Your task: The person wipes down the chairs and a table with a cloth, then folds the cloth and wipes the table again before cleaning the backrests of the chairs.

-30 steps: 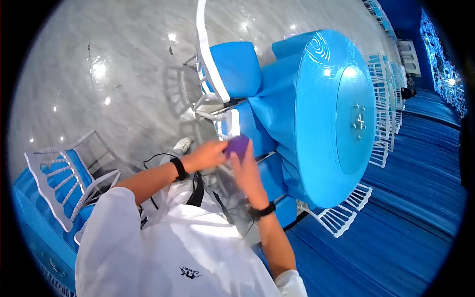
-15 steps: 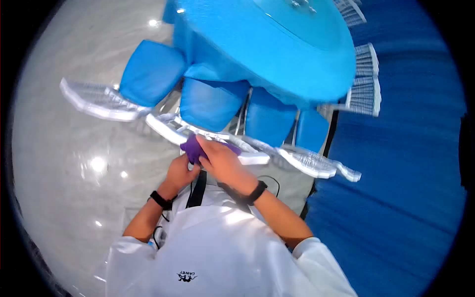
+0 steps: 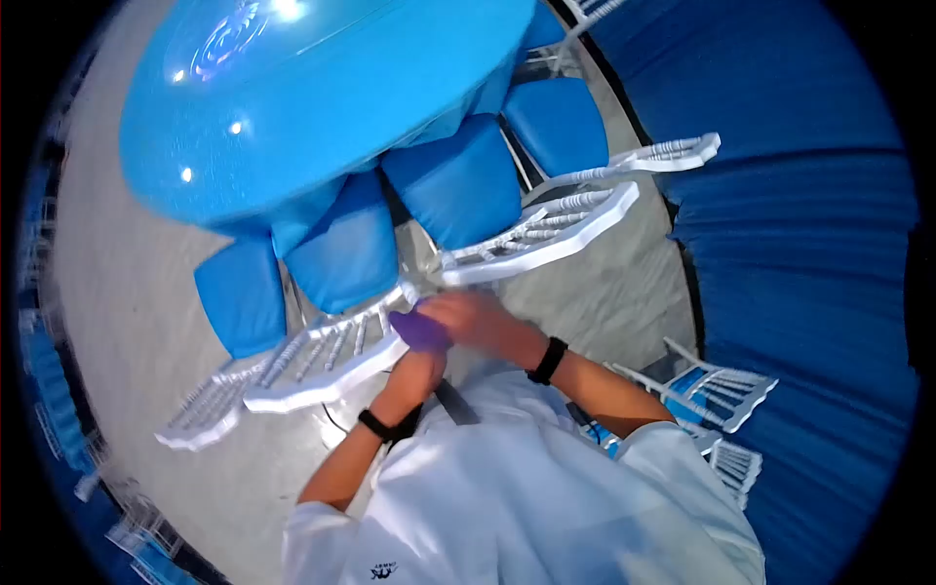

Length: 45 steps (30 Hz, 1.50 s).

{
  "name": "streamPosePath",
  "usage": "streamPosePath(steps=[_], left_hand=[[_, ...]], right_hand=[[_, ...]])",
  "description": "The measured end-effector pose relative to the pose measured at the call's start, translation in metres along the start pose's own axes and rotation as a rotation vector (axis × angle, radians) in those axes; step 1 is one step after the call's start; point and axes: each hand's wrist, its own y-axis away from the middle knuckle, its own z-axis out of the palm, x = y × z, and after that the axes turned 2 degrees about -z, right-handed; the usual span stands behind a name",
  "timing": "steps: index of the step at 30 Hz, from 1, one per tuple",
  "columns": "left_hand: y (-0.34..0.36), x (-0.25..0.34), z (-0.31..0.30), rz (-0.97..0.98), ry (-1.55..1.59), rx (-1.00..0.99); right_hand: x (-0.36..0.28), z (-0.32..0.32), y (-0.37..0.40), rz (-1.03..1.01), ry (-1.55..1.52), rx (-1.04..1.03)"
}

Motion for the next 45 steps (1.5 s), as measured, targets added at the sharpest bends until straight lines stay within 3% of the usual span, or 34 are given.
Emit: streamPosePath(steps=[4,6,7,9,12,13,16,19,21,23,26,27,29,32,36,39,43,45], left_hand=[[0.010,0.026,-0.016,-0.097,-0.118,-0.076],[0.008,0.043,-0.022,-0.173,0.031,0.029],[0.002,0.054,-0.026,-0.276,0.044,0.016],[-0.020,0.070,-0.030,-0.307,-0.068,0.086],[-0.078,0.094,-0.032,-0.186,-0.081,0.229],[-0.097,0.086,-0.031,-0.224,-0.145,0.218],[-0.156,0.118,-0.027,-0.071,-0.108,0.194],[-0.191,0.146,-0.030,0.025,-0.161,0.012],[-0.207,0.163,-0.043,0.304,-0.384,-0.065],[-0.216,0.169,-0.049,0.384,-0.529,-0.043],[-0.220,0.159,-0.037,0.392,-0.657,0.164],[-0.217,0.149,-0.030,0.394,-0.659,0.169],[-0.202,0.123,-0.017,0.125,-0.724,0.062],[-0.181,0.113,0.004,0.073,-0.629,-0.014],[-0.167,0.109,0.017,0.012,-0.532,0.060],[-0.157,0.111,0.006,0.015,-0.580,0.046],[-0.136,0.116,-0.006,0.080,-0.645,0.118],[-0.138,0.116,-0.005,0.083,-0.663,0.122]], right_hand=[[-0.002,-0.008,0.033,0.152,-0.194,0.042],[0.002,-0.034,0.048,0.213,-0.252,-0.074],[0.011,-0.046,0.055,0.210,-0.264,-0.045],[0.033,-0.070,0.066,0.293,-0.182,0.042],[0.061,-0.122,0.073,0.419,-0.072,0.114],[0.075,-0.132,0.079,0.429,-0.065,0.131],[0.112,-0.167,0.097,0.383,0.091,0.264],[0.124,-0.211,0.109,0.535,0.304,0.374],[0.125,-0.241,0.115,0.404,0.427,0.529],[0.126,-0.244,0.126,0.400,0.473,0.572],[0.136,-0.225,0.154,0.381,0.479,0.579],[0.142,-0.210,0.163,0.365,0.433,0.557],[0.147,-0.181,0.185,0.371,0.425,0.535],[0.148,-0.154,0.205,0.378,0.369,0.377],[0.152,-0.145,0.215,0.377,0.257,0.416],[0.147,-0.158,0.188,0.378,0.249,0.576],[0.153,-0.151,0.140,0.254,0.308,0.530],[0.160,-0.132,0.119,0.015,0.359,0.486]])
